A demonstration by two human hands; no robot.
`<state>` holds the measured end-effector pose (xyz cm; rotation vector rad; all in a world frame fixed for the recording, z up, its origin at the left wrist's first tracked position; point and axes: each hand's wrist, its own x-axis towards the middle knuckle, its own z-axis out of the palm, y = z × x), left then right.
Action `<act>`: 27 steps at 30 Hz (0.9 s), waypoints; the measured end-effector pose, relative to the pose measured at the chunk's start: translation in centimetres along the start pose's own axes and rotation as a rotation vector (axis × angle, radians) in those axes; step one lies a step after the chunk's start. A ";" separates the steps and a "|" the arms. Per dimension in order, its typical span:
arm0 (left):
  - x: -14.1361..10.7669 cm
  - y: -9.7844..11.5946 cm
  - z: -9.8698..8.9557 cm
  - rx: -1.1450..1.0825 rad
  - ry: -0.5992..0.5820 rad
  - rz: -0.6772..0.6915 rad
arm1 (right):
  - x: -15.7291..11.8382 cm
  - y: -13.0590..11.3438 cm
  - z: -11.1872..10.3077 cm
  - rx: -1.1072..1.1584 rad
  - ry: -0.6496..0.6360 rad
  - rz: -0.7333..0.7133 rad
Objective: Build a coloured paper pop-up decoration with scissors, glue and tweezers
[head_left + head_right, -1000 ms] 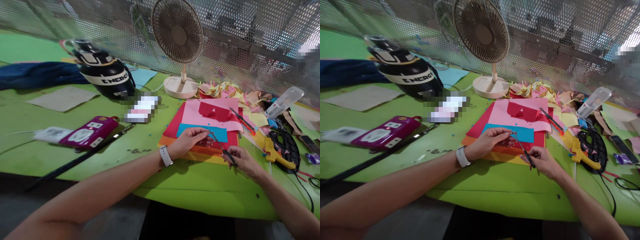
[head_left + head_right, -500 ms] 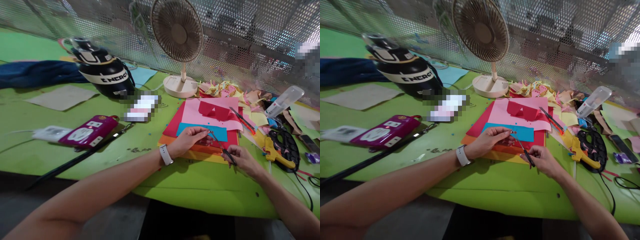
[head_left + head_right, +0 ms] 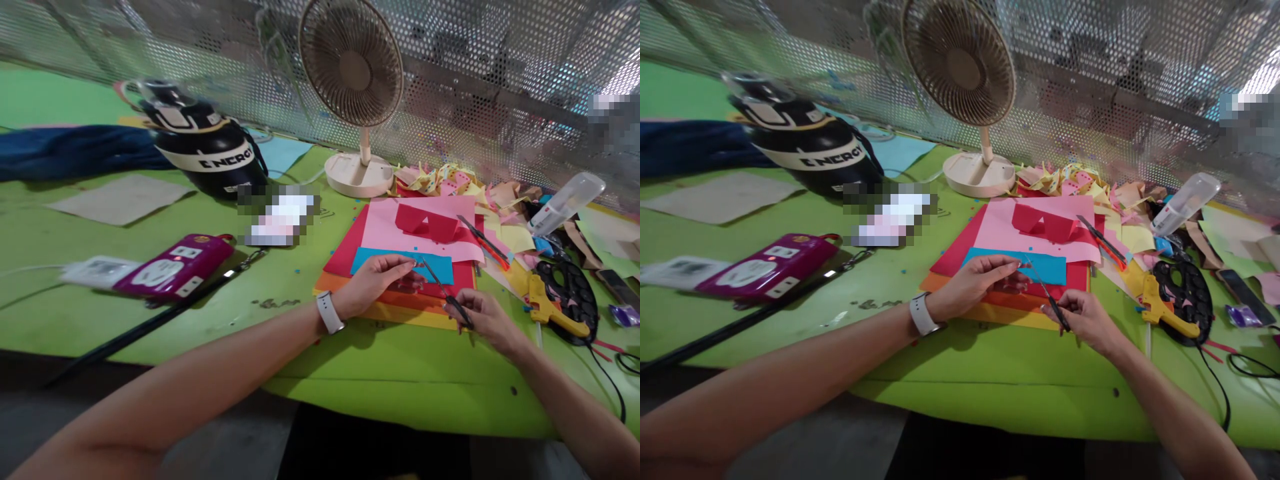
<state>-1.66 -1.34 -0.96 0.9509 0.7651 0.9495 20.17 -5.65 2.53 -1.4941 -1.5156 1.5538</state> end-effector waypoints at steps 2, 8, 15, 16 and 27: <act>0.0 0.1 0.0 0.009 -0.005 0.001 | 0.0 0.1 0.0 0.001 -0.005 -0.005; 0.0 0.1 -0.1 0.030 -0.011 0.004 | 0.1 0.1 0.0 0.006 0.001 -0.005; 0.1 0.0 -0.1 0.043 -0.018 0.009 | 0.1 0.2 0.0 -0.016 0.009 -0.007; 0.1 0.0 -0.1 0.040 -0.019 0.009 | 0.1 0.2 0.0 -0.019 0.010 -0.009; 0.1 -0.1 -0.2 0.007 0.007 -0.013 | 0.0 0.0 -0.1 -0.011 0.002 -0.018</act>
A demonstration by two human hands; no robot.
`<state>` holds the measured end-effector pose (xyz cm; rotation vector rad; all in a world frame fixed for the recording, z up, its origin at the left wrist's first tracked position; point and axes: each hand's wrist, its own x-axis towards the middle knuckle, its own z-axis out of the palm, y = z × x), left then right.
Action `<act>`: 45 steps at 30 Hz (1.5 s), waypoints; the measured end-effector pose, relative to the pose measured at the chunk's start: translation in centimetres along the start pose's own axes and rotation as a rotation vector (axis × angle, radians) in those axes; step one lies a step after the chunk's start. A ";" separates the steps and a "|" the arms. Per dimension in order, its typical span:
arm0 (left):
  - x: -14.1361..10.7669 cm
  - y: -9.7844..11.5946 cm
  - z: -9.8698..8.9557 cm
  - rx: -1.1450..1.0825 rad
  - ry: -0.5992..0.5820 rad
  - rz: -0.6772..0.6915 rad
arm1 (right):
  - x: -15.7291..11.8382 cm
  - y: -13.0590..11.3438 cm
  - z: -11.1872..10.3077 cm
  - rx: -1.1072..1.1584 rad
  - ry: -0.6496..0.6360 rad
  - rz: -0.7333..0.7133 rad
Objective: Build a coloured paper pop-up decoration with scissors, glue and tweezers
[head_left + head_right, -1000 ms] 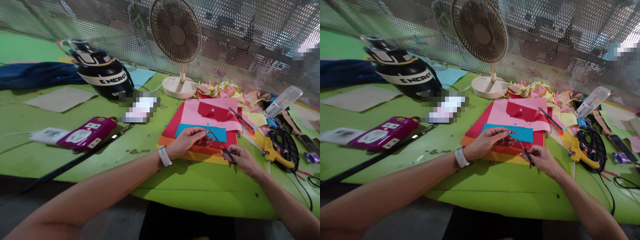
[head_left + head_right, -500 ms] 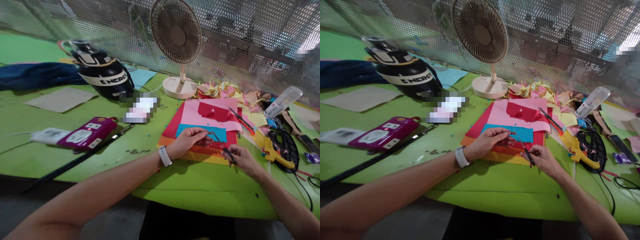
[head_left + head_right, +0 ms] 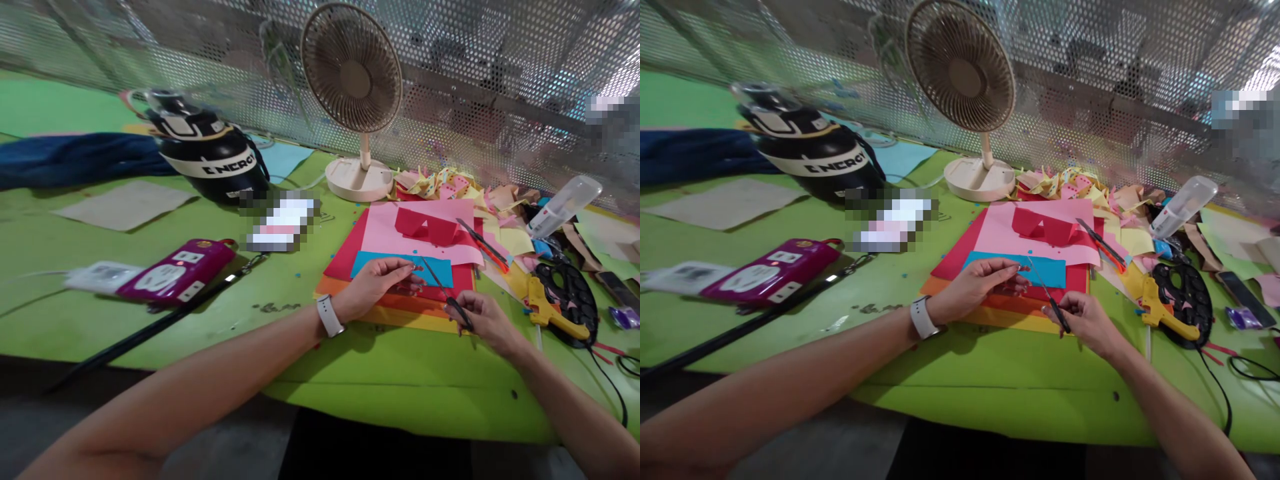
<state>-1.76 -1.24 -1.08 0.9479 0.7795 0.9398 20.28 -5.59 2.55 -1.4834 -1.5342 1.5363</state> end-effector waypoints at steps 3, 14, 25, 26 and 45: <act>0.1 -0.1 -0.1 -0.034 0.017 -0.004 | -0.1 -0.1 0.1 0.009 -0.017 0.000; 0.0 0.1 0.1 -0.034 -0.026 0.007 | -0.5 -0.6 0.3 -0.018 -0.053 0.016; -0.1 0.1 0.1 -0.017 -0.037 0.024 | -0.4 -0.3 0.4 -0.028 -0.039 0.029; -0.1 0.1 0.1 -0.015 -0.041 0.026 | -0.4 -0.3 0.4 -0.028 -0.039 0.028; -0.1 0.2 0.2 -0.076 0.030 0.001 | 0.0 0.1 0.1 -0.018 0.012 -0.003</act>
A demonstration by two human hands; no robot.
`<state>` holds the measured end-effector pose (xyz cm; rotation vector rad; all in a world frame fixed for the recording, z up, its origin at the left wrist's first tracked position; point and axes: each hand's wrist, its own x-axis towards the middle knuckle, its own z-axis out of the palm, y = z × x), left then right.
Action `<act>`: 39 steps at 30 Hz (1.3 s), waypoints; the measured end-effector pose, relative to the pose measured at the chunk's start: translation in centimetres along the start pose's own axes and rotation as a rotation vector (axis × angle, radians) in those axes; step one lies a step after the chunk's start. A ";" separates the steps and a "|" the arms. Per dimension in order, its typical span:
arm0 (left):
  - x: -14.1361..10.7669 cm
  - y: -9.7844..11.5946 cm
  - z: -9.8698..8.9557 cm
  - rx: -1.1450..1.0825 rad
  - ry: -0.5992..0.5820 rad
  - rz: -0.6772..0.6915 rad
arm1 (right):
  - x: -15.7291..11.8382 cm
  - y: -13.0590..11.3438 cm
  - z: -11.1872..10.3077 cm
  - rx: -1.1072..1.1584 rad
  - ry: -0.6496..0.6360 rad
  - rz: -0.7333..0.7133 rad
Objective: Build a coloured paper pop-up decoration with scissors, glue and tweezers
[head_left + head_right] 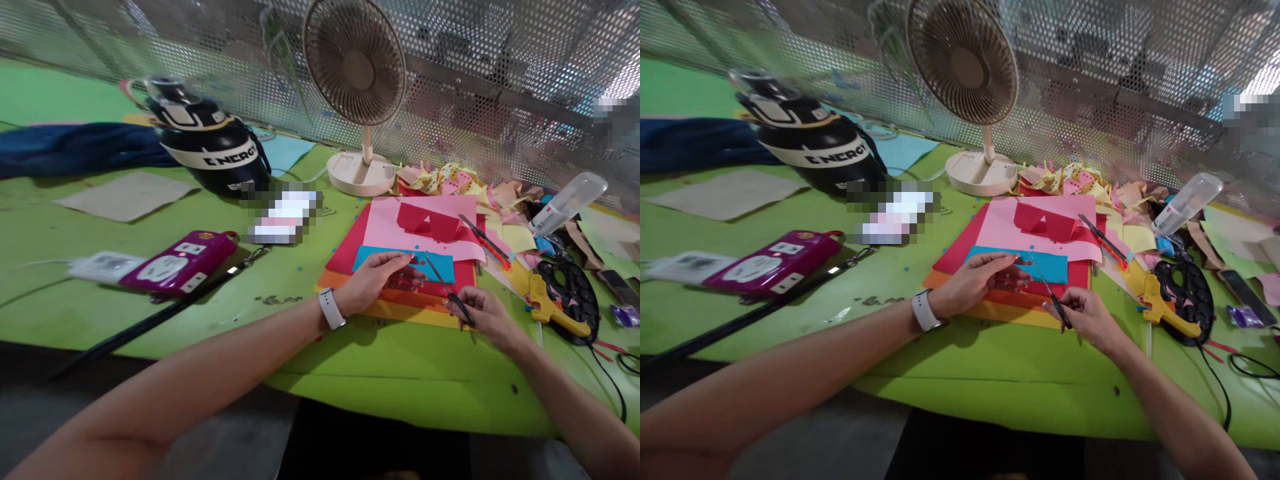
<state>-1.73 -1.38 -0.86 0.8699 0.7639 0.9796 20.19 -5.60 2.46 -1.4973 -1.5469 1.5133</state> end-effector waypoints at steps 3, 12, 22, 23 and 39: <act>0.0 0.0 0.0 0.018 0.003 0.004 | 0.0 0.0 -0.1 0.003 0.001 0.005; 0.2 0.0 -0.1 0.106 -0.034 0.035 | 0.0 0.0 -0.1 0.013 -0.001 0.015; 0.3 0.0 -0.2 0.135 -0.042 0.049 | 0.1 0.0 0.0 0.016 0.012 0.010; 0.3 0.0 -0.2 0.142 -0.042 0.055 | 0.1 0.1 0.0 0.017 0.010 0.007; -1.1 -0.2 0.4 0.246 -0.348 -0.004 | 0.4 0.9 -0.2 0.359 0.068 -0.175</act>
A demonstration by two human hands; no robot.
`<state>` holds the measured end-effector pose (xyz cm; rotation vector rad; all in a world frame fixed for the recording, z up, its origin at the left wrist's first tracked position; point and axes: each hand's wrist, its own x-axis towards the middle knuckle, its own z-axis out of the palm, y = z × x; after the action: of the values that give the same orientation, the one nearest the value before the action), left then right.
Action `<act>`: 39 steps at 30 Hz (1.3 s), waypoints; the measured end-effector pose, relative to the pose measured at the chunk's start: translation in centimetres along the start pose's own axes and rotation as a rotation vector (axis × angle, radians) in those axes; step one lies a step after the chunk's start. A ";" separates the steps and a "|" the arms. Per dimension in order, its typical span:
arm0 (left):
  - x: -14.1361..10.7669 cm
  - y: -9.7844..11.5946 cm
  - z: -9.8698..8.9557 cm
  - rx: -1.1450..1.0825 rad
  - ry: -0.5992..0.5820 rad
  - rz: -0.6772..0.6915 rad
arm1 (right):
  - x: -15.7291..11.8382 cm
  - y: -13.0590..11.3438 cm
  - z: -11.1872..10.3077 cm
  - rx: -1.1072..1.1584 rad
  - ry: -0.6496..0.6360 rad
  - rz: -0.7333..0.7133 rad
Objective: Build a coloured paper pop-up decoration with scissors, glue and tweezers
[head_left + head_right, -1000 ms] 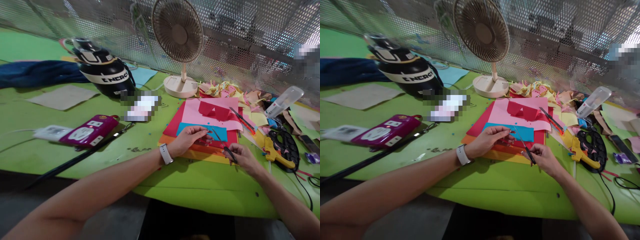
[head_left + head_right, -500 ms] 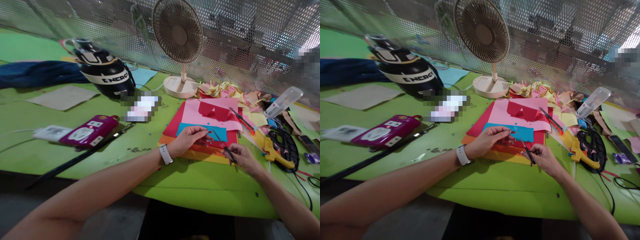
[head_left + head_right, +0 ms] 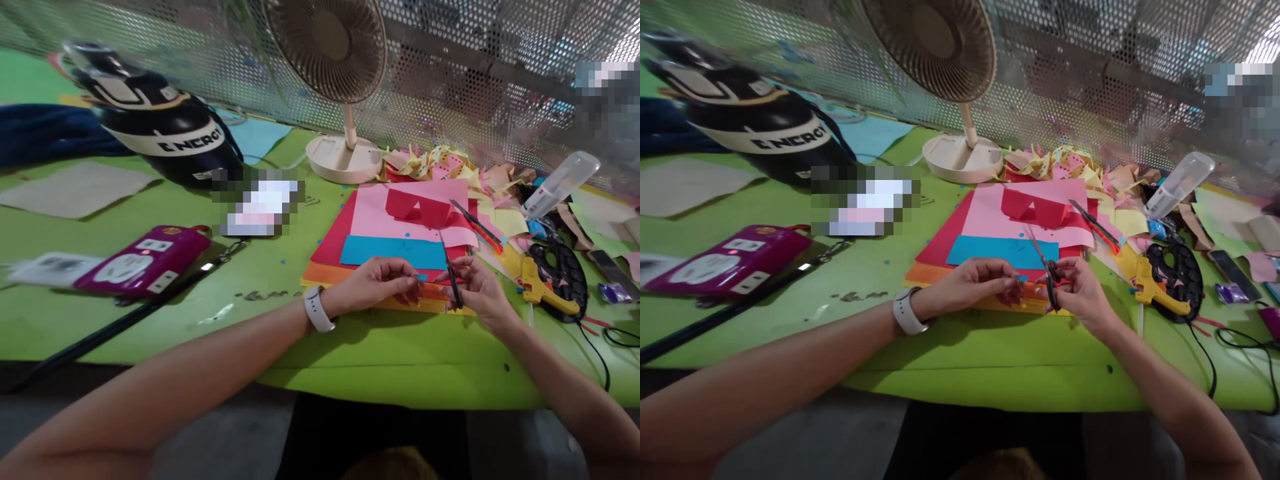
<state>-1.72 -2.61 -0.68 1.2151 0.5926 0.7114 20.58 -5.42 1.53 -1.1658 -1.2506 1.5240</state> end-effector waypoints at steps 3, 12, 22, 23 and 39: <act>-0.1 -0.2 0.1 0.023 -0.033 -0.006 | -0.1 0.1 0.0 0.008 0.019 -0.034; -0.2 -0.5 0.7 0.072 -0.098 -0.032 | -0.1 0.6 0.1 0.005 -0.131 -0.002; -0.3 -0.5 1.0 0.124 -0.118 -0.063 | -0.4 0.2 0.7 -0.024 -0.130 0.091; -0.2 -0.5 1.0 0.116 -0.109 -0.058 | -0.4 0.1 0.8 -0.025 -0.128 0.095; -0.2 -0.6 1.0 0.075 -0.101 -0.059 | -0.4 0.6 0.9 -0.021 -0.097 0.047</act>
<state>-1.06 -3.49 -1.02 1.2901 0.5725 0.5791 19.76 -6.07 1.11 -1.1537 -1.3145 1.6222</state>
